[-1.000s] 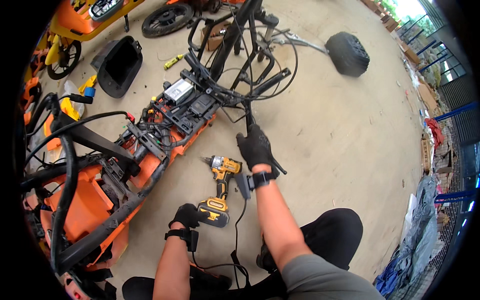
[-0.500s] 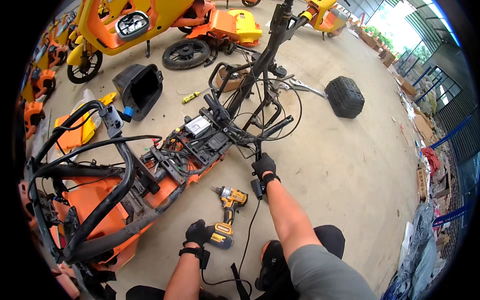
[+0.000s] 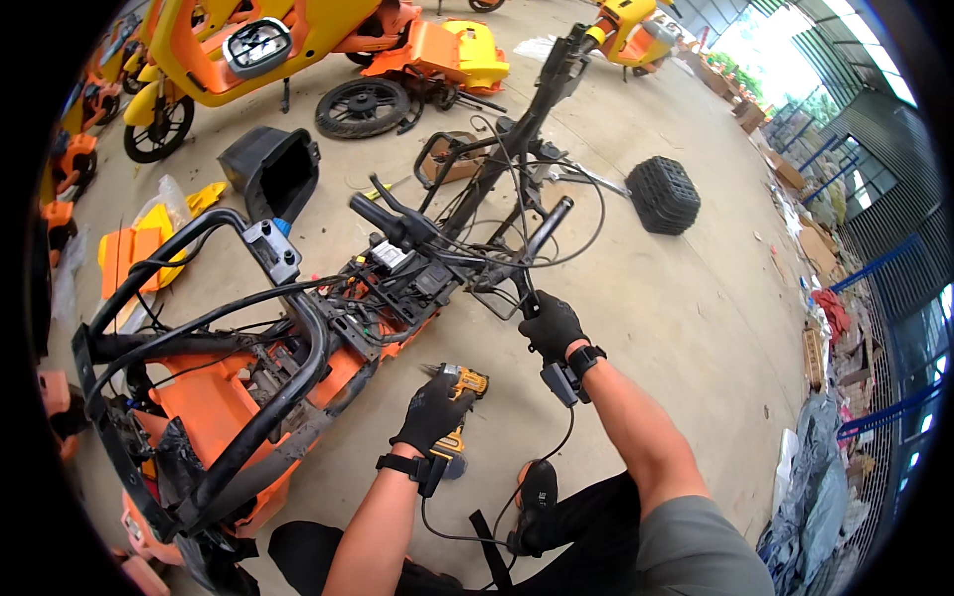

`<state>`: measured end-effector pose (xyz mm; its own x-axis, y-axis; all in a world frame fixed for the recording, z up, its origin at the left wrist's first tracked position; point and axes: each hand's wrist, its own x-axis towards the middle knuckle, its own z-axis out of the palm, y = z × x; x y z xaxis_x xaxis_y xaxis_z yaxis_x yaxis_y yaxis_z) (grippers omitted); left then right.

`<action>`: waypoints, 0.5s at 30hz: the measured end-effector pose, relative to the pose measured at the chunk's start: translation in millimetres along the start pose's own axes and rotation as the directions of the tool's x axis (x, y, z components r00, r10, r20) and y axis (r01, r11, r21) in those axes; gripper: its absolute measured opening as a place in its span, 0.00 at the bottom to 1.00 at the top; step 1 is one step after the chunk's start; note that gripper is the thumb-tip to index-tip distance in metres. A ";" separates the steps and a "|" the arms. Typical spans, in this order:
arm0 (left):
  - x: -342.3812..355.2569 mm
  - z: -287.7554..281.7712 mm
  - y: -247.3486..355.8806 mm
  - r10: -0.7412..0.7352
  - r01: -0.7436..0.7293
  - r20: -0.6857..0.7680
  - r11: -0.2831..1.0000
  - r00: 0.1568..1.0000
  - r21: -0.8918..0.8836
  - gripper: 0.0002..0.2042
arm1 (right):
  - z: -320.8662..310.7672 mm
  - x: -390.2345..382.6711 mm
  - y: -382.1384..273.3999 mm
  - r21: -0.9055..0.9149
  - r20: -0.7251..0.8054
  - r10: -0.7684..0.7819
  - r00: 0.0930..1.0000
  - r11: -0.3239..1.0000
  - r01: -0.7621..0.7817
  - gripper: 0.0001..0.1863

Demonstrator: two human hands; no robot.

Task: The person uses a power drill to remove bolts from the chassis of an electric scooter while sitting on the floor. They handle electrical wiring and lift the frame to work on the underside.

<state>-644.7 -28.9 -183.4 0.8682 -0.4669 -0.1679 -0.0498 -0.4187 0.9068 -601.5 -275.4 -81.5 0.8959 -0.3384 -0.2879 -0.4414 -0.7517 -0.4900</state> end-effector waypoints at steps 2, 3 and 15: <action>-2.0 -7.7 14.1 0.123 -0.123 -0.024 0.992 0.992 -0.007 0.27 | -19.4 -12.4 -26.1 0.146 0.081 -0.033 0.996 0.989 0.021 0.12; -4.5 -10.6 25.1 0.108 -0.105 0.019 0.987 0.994 -0.120 0.28 | -30.5 -21.6 -42.2 0.135 0.083 -0.107 0.991 0.986 0.096 0.12; 58.3 -89.3 178.7 0.252 -0.264 -0.158 0.469 0.955 -0.843 0.23 | -138.7 -44.7 -133.7 0.443 0.217 -0.266 0.939 0.884 0.148 0.10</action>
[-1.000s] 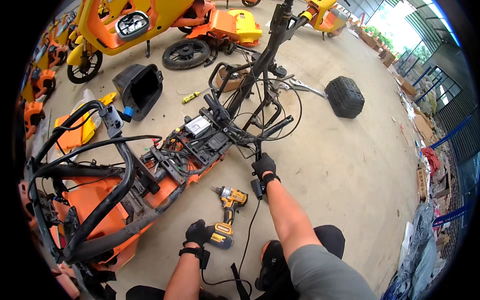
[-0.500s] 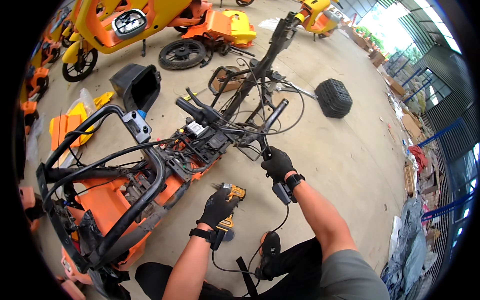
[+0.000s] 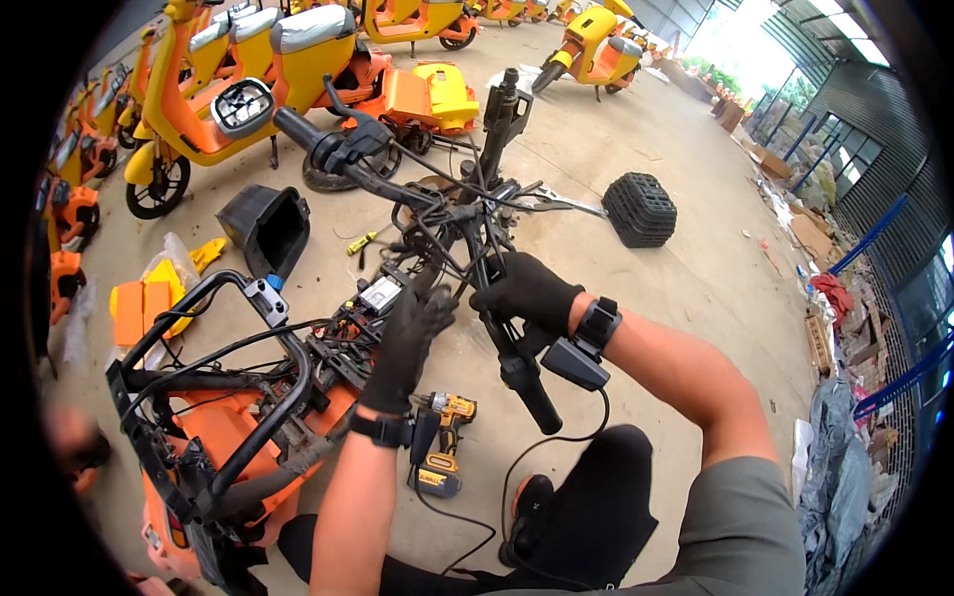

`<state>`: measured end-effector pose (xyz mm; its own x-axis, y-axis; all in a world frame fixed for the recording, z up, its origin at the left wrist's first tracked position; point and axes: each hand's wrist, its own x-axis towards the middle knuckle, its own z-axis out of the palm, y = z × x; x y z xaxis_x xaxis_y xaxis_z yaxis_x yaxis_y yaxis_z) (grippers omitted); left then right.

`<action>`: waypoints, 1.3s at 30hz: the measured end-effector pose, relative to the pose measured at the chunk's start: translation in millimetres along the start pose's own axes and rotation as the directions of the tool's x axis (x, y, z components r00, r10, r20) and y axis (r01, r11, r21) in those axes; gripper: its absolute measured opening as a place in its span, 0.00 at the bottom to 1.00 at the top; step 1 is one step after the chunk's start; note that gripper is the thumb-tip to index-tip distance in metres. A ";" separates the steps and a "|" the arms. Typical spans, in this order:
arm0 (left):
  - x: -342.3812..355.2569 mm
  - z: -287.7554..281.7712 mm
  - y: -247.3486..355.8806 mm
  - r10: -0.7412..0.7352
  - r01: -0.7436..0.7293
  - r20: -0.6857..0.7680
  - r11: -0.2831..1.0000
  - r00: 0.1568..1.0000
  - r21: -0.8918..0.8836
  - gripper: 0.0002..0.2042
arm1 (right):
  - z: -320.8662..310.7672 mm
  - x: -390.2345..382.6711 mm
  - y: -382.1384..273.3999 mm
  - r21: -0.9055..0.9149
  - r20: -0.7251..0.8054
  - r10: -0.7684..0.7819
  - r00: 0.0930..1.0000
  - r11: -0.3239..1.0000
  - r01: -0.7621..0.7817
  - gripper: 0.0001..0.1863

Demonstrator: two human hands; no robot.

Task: The person uses a power drill to remove bolts from the chassis of an electric scooter while sitting on the floor. They handle electrical wiring and lift the frame to work on the underside.

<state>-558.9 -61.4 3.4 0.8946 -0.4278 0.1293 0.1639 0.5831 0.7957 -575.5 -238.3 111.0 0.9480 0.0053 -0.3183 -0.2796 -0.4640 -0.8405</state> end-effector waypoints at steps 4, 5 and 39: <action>41.6 41.4 9.2 -0.053 0.050 0.084 0.998 0.995 0.038 0.22 | -33.1 7.1 6.4 0.024 0.050 -0.089 0.995 0.996 0.088 0.09; 47.5 51.6 12.2 -0.071 0.078 0.132 0.996 0.989 -0.049 0.20 | -43.4 6.8 6.1 -0.017 0.060 -0.105 0.993 0.994 0.106 0.10; 90.3 92.9 74.7 0.195 -0.182 -0.270 0.981 0.943 0.074 0.18 | -148.0 72.8 76.7 -0.029 0.332 -0.487 0.808 0.851 0.525 0.19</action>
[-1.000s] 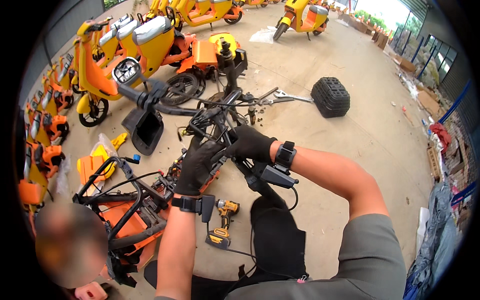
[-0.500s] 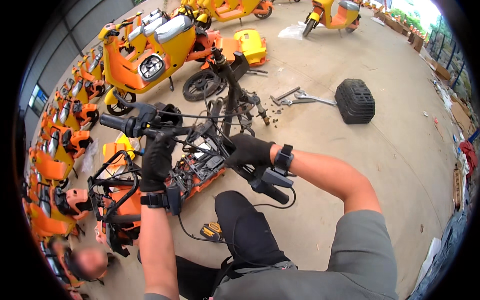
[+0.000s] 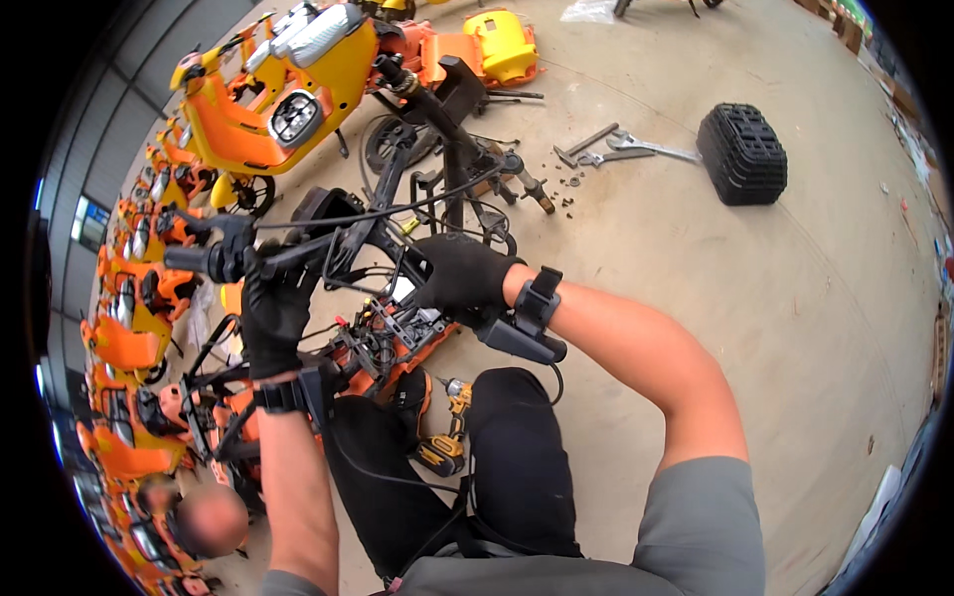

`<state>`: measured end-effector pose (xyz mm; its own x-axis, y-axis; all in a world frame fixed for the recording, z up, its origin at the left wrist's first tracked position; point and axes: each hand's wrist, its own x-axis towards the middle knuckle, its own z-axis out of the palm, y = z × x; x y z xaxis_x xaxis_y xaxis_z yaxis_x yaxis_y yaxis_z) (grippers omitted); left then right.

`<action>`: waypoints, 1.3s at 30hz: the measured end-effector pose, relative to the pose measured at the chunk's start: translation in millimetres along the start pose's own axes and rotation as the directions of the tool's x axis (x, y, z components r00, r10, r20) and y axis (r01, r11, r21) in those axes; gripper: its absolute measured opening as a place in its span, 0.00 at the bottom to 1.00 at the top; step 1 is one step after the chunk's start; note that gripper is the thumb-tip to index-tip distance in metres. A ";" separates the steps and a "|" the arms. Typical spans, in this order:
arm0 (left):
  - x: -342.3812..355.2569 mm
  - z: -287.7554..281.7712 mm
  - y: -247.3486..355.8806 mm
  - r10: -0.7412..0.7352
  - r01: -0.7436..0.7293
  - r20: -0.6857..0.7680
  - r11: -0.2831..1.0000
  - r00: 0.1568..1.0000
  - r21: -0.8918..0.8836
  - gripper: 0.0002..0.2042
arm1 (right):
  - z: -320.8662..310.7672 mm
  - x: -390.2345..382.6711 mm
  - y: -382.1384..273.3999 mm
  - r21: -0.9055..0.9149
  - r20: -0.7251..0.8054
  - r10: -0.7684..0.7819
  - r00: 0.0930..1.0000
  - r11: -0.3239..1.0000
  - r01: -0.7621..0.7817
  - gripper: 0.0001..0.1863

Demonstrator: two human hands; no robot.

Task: The person uses a power drill to remove bolts from the chassis of an electric scooter while sitting on the floor. They handle electrical wiring and lift the frame to work on the underside.

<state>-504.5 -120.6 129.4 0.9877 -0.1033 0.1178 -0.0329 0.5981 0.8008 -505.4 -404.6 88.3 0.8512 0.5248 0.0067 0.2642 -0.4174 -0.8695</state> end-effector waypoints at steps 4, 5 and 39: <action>13.0 1.7 -15.9 0.105 -0.099 -0.061 0.990 0.993 0.098 0.20 | -5.0 9.7 0.7 0.045 0.025 0.090 0.996 0.995 -0.091 0.23; 14.5 -2.7 -15.1 0.134 -0.119 -0.092 0.982 0.987 0.149 0.20 | -9.8 10.9 3.6 0.016 0.037 0.078 0.996 0.997 -0.079 0.23; 45.2 -89.4 36.8 0.127 -0.248 -0.460 0.945 0.879 -0.213 0.19 | -75.2 142.3 -59.3 -0.631 -0.224 -0.099 0.969 0.773 -0.067 0.22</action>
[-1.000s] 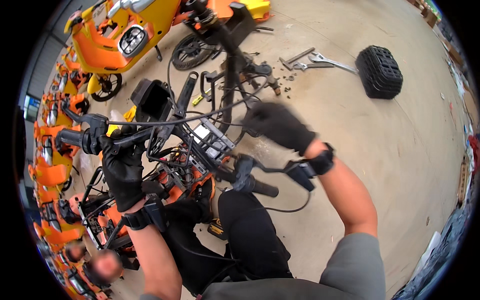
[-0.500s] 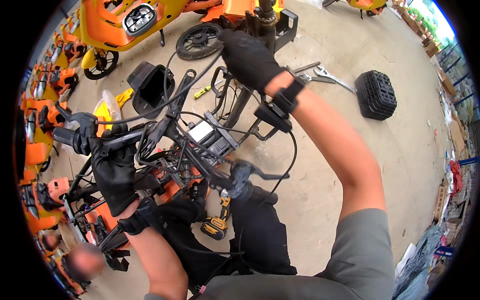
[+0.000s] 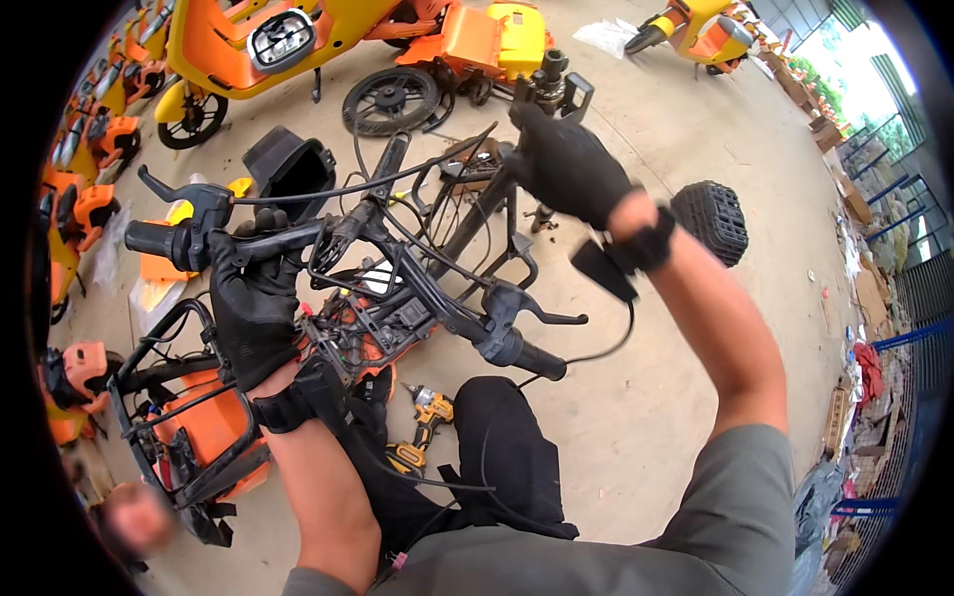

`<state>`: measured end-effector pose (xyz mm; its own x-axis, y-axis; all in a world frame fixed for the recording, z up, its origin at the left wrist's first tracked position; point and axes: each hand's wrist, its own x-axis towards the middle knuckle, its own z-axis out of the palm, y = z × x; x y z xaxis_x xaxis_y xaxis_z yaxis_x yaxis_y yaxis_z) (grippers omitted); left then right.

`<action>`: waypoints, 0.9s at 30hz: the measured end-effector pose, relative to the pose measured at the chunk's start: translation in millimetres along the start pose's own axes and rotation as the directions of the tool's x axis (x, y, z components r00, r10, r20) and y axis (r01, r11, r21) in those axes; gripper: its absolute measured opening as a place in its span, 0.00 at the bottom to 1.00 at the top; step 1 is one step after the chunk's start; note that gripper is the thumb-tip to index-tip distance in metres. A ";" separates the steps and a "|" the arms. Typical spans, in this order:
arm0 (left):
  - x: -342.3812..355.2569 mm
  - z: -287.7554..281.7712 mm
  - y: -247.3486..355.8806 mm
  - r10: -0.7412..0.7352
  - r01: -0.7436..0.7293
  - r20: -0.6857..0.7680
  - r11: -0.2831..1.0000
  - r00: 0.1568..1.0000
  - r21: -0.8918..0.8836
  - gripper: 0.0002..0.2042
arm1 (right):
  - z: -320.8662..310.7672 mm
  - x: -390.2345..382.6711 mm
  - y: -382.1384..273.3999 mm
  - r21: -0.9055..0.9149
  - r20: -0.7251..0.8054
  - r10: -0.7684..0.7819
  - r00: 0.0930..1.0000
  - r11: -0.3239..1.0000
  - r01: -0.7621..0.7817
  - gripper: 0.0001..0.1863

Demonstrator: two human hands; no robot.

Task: The person uses a power drill to remove bolts from the chassis of an electric scooter while sitting on the floor. They handle electrical wiring and lift the frame to work on the underside.

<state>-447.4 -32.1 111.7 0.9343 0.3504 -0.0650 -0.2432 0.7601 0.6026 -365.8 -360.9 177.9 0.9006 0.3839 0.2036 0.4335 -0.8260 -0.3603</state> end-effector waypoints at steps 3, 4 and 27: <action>3.9 -3.0 -16.1 -0.065 0.064 -0.012 0.995 0.998 -0.071 0.20 | -7.6 -84.9 -3.6 -0.007 -0.032 0.130 0.991 0.991 -0.130 0.28; 4.0 2.8 -17.2 -0.077 0.075 -0.016 0.993 0.997 -0.093 0.20 | -14.9 -113.1 -5.9 -0.005 -0.031 0.156 0.987 0.988 -0.157 0.30; -14.9 21.0 6.3 -0.190 0.196 0.157 0.980 0.969 -0.022 0.21 | 66.5 -258.3 -109.3 -0.031 -0.207 0.223 0.953 0.972 -0.234 0.30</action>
<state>-457.3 -44.1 133.2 0.9926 0.1094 -0.0527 -0.0613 0.8258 0.5607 -643.9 -342.4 104.2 0.9484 0.0964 0.3021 0.2097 -0.9054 -0.3691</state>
